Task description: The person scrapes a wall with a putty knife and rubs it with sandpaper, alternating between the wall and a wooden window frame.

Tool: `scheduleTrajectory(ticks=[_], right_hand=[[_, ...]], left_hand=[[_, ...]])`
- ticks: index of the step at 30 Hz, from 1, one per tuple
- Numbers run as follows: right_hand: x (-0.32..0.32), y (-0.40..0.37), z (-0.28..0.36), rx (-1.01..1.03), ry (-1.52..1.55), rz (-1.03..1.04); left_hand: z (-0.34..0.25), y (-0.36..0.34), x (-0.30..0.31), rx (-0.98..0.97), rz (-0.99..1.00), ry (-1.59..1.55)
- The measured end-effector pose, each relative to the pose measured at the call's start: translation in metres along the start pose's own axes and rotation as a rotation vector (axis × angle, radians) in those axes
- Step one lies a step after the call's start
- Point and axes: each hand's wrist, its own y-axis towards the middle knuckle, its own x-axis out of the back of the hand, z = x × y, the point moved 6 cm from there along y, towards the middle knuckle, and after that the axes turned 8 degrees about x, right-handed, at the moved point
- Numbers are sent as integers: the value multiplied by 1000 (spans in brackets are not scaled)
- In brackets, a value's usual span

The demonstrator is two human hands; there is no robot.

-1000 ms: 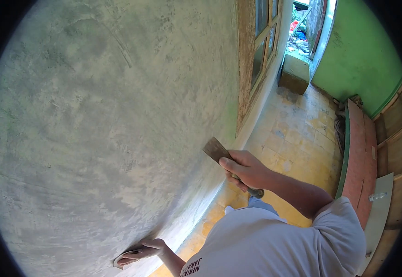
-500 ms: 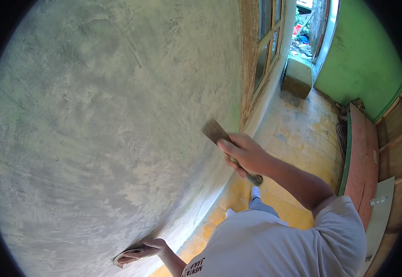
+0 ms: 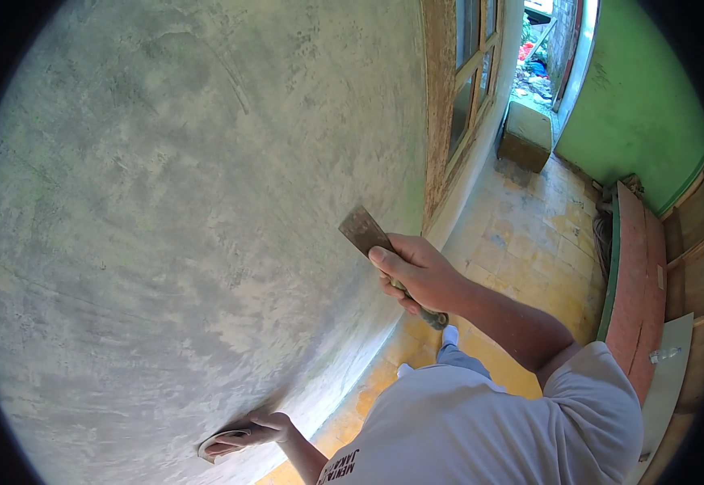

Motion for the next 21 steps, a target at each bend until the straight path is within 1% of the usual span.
scheduleTrajectory(ticks=[2,3,5,6,8,9,11,12,14,15,17,18,20,21], right_hand=[[-1,-15,-7,-81,-15,-38],[-2,-23,-18,-78,-14,-35],[-7,-35,-41,-198,78,-17],[-5,-31,-44,-195,78,-14],[-4,-12,-19,-131,-31,-67],[-3,-8,-9,-130,-30,-70],[-5,2,15,23,57,-29],[-5,0,14,26,60,-26],[-3,-13,2,-34,2,-39],[-3,-19,-8,-29,1,-37],[-10,-31,-35,-203,42,27],[-8,-27,-38,-201,41,28],[-3,-7,-17,-90,-99,-5],[-4,1,-2,9,-73,58]], left_hand=[[2,-2,-1,4,49,-9],[3,-2,-1,3,45,-7],[3,-1,-2,-4,36,-23],[1,0,-2,-4,32,-21],[-2,1,-1,4,13,25],[-2,0,0,2,14,22],[-1,0,-1,8,12,10],[-1,1,-1,5,9,12],[-2,1,-1,9,10,12],[-1,1,-2,9,5,12],[0,1,-1,-2,2,-2],[0,0,-1,-1,-1,-2],[-1,1,-1,-2,1,6],[0,1,-1,-6,1,2]])
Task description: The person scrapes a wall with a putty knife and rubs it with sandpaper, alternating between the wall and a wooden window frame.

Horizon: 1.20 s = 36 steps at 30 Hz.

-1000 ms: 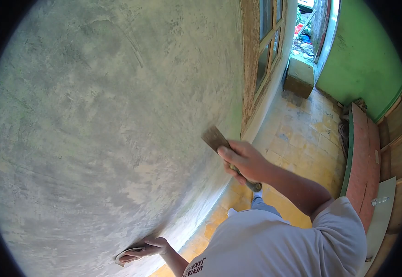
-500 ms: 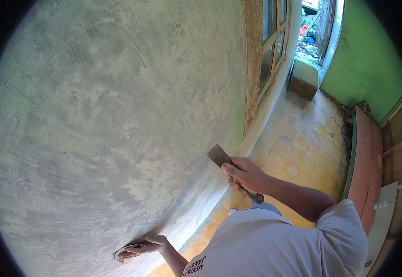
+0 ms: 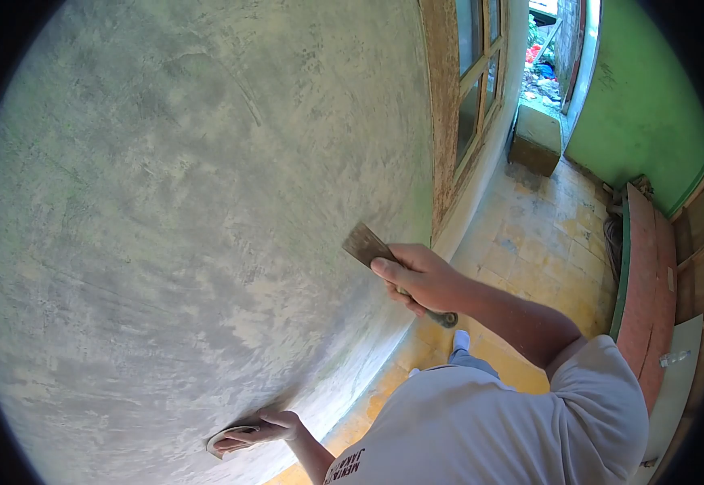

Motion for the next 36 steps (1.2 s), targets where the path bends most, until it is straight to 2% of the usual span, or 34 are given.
scheduleTrajectory(ticks=[4,8,10,12,16,18,21,24,28,32,34,36], right_hand=[[-4,-11,8,-5,41,-44],[-11,-30,-31,-162,87,13],[-8,-25,-29,-218,78,11],[-4,1,9,12,1,-20],[-17,3,23,108,64,4],[-28,-12,-7,14,239,34],[-47,-49,-70,-166,470,243],[-46,-74,-95,-222,450,365],[-24,-96,-102,-306,491,501],[11,-109,-104,-324,618,559],[30,-110,-101,-359,523,583],[51,-108,-93,-385,428,609]], left_hand=[[-4,1,1,-9,-8,10],[0,0,0,1,-32,13],[-2,0,0,7,-26,16],[-2,1,2,6,-12,20],[-2,0,1,-2,-6,50],[-3,1,1,-10,-7,45],[-1,-2,0,1,-15,10],[-3,-1,-1,13,-12,-7],[-2,-2,0,62,-1,24],[-31,7,-3,264,2,-91],[-49,15,-3,349,38,-92],[-83,33,-7,329,61,-118]])
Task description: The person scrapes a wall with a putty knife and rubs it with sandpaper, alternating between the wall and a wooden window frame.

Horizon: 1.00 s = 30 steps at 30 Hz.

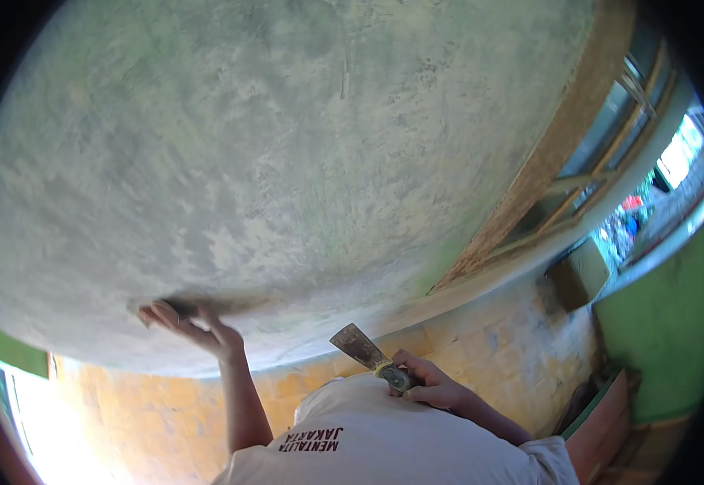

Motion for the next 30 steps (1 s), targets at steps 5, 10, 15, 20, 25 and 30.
scheduleTrajectory(ticks=[5,10,15,20,25,30], right_hand=[[62,-31,67,298,-445,-153],[120,-51,133,655,-450,-317],[94,-22,161,767,-212,-212],[79,1,189,974,-300,-2],[80,-7,221,1273,-224,-77],[83,-24,238,1432,-257,-207]], left_hand=[[-94,-8,-44,-137,125,-64],[-138,-68,-98,-323,247,36],[-124,-116,-115,-489,234,158],[-111,-130,-117,-539,157,212],[-112,-131,-119,-537,123,193],[-114,-130,-120,-541,82,191]])
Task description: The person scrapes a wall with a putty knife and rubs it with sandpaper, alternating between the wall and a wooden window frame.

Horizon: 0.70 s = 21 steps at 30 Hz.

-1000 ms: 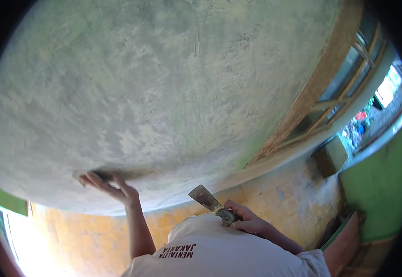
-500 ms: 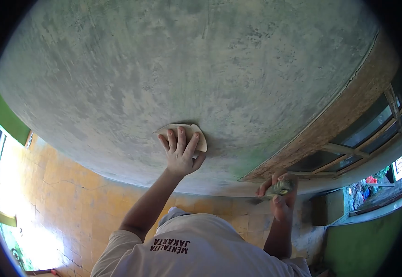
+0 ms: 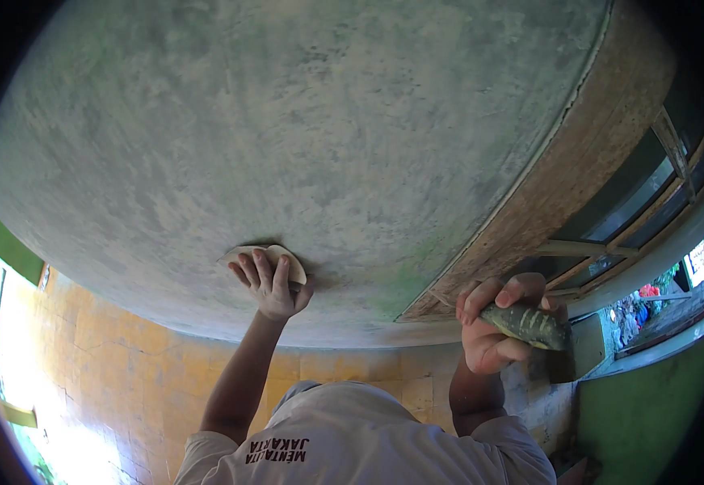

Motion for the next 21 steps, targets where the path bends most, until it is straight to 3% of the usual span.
scheduleTrajectory(ticks=[2,7,11,13,21], right_hand=[[3,6,8,19,-25,-12],[-9,29,11,255,37,287],[-10,42,5,276,46,237],[-7,45,2,249,158,98],[-18,62,9,291,205,176]], left_hand=[[0,0,0,13,7,-11],[-1,2,0,5,1,-8],[-1,3,1,-13,-15,10],[0,2,0,-15,-25,28],[0,1,-1,-26,-45,45]])
